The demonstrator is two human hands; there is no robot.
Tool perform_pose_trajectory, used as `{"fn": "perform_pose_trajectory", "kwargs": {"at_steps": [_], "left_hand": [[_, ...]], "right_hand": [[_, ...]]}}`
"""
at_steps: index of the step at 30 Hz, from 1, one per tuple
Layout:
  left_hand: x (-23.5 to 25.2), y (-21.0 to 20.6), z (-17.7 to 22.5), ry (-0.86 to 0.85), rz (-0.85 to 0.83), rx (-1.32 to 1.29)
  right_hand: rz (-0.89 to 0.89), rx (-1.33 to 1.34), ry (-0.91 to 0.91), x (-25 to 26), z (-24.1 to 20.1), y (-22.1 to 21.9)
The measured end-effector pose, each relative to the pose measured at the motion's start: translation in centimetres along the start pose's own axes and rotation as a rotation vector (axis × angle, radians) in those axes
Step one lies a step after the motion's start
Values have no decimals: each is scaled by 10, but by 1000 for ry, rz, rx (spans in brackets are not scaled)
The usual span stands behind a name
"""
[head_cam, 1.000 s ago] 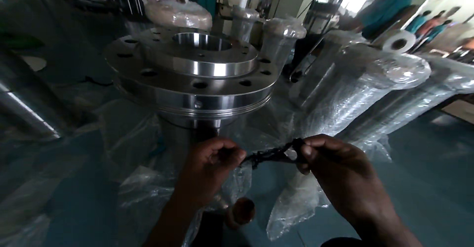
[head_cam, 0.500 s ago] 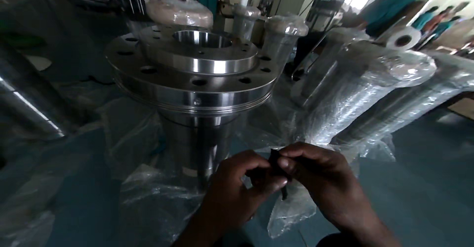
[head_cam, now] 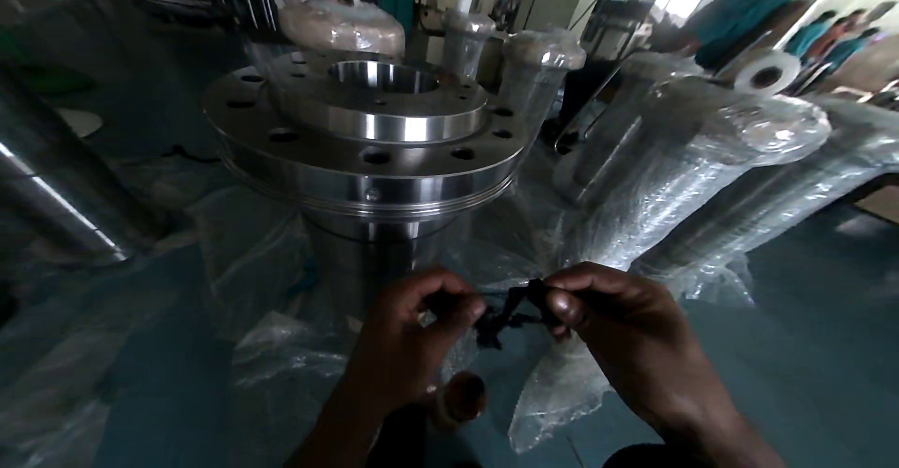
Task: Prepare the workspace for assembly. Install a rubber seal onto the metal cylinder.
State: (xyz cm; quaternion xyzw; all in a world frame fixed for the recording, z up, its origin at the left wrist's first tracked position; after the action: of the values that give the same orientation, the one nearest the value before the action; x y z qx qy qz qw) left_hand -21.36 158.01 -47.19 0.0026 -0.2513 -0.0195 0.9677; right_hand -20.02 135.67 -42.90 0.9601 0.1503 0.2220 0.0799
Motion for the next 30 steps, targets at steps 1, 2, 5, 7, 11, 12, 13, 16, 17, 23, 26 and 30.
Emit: {"fn": "perform_pose_trajectory", "kwargs": {"at_steps": [1, 2, 5, 7, 11, 12, 13, 16, 17, 23, 26, 30], "left_hand": [[1, 3, 0, -6, 13, 15], [1, 6, 0, -11, 28, 24], [2, 12, 0, -39, 76, 79], [3, 14, 1, -72, 103, 102], [4, 17, 4, -105, 120, 115], [3, 18, 4, -110, 117, 122], [3, 19, 4, -120, 113, 135], [3, 21, 3, -185, 125, 219], [3, 21, 3, -209, 135, 251], [2, 41, 3, -215, 250, 424], [2, 53, 13, -166, 254, 414], [1, 53, 14, -180, 246, 380]], "right_hand": [[-2, 17, -5, 0, 0, 1], [-3, 31, -8, 0, 0, 2], [6, 42, -20, 1, -1, 3], [-10, 27, -33, 1, -1, 3], [-120, -61, -95, -2, -2, 1], [-134, -79, -102, -2, -2, 0], [-137, -97, -100, -2, -2, 0], [-107, -136, -69, -1, -3, 2], [-90, -153, -63, -1, -5, 2], [20, -212, -18, 1, -6, 13], [65, -157, -47, 2, -5, 18], [89, -109, -98, 3, -3, 15]]}}
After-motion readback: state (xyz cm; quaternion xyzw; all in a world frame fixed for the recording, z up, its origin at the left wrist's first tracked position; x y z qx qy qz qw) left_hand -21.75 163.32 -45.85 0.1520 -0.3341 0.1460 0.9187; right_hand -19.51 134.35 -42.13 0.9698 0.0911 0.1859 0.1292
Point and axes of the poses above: each hand's wrist, its own x-axis towards the middle knuckle, its own y-axis out of the back of the hand, z = x × y, the point moved 1 cm from there along x, towards the middle knuckle, and after that the axes turned 1 degree about y, right-handed, at the moved point
